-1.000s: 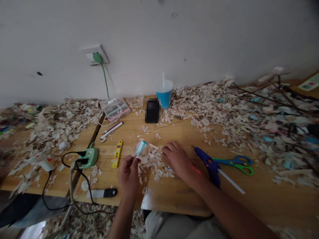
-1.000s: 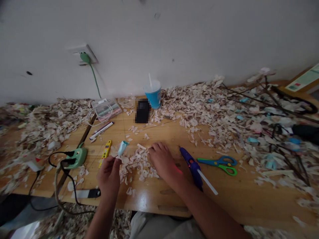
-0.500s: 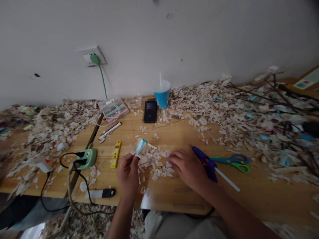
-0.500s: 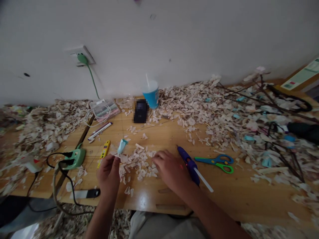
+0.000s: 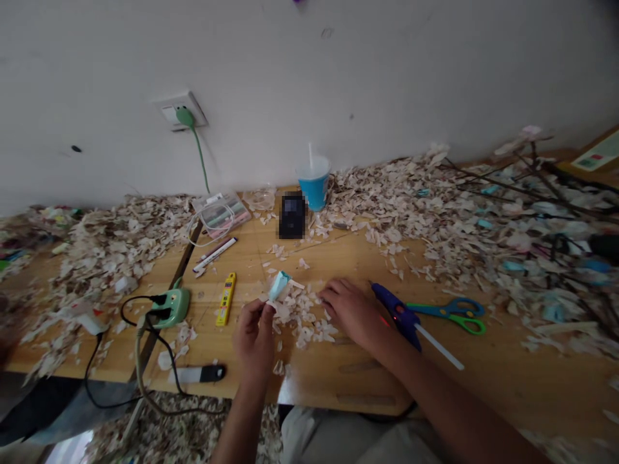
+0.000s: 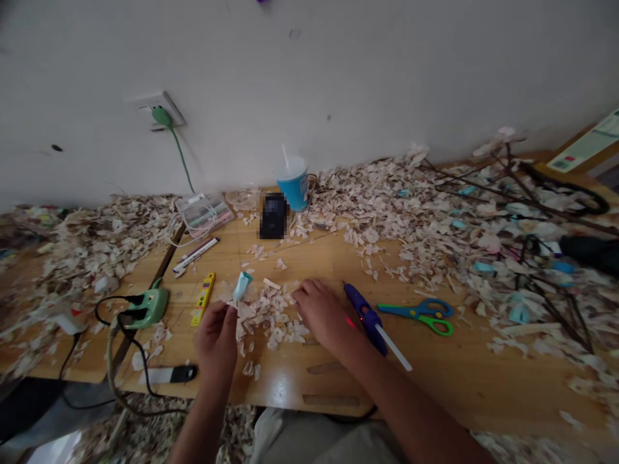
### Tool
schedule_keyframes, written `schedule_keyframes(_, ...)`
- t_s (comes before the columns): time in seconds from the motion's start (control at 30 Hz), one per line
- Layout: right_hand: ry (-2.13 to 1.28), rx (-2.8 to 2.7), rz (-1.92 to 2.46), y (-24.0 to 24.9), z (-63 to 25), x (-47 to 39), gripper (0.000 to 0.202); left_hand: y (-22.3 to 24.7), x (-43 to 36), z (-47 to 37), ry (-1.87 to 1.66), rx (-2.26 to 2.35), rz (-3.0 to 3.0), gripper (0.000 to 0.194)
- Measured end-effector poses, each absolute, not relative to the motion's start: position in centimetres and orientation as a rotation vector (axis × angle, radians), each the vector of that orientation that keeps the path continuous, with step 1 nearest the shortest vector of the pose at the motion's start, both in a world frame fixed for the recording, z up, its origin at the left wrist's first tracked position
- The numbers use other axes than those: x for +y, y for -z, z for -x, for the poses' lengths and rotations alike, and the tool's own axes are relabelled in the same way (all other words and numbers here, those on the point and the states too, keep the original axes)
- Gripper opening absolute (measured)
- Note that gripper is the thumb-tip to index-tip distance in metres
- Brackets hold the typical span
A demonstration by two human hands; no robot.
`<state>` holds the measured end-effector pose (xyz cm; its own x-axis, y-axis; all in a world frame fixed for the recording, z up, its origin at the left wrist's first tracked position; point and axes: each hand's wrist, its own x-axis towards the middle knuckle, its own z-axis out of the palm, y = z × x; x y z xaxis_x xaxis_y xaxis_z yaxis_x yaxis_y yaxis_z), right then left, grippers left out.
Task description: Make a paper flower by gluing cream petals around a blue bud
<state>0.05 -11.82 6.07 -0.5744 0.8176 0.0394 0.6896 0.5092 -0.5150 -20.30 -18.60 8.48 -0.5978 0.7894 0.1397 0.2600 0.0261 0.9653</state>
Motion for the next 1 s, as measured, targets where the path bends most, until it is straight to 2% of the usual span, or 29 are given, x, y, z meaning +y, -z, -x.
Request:
schedule_keyframes(0.23,-0.715,-2.444,1.288,-6.7,-0.3,-11.8,0.005,-8.3,-18.9,20.1,-1.553,1.866,-1.103,0.024)
schedule_keyframes(0.6,-0.868,-2.292,1.232,-7.2,-0.7,-11.9,0.014,-8.1,-18.8,20.1,-1.515,1.879,-1.142,0.023)
schedule_keyframes(0.77,-0.946,-2.082,1.264,-7.5,-0.8,-12.1,0.013,-7.9,-19.0,20.2,-1.496,1.842,-1.148,0.02)
schedule_keyframes(0.9,-1.02,-1.853,1.32,-8.1,-1.2,-13.4,0.005,-8.2,-19.1,19.4,-1.481,1.694,-1.074,0.022)
schedule_keyframes(1.0,-1.025,-1.715,1.299,-9.9,-1.6,-15.0,0.01,-8.4,-19.2,18.3,-1.495,1.596,-0.962,0.027)
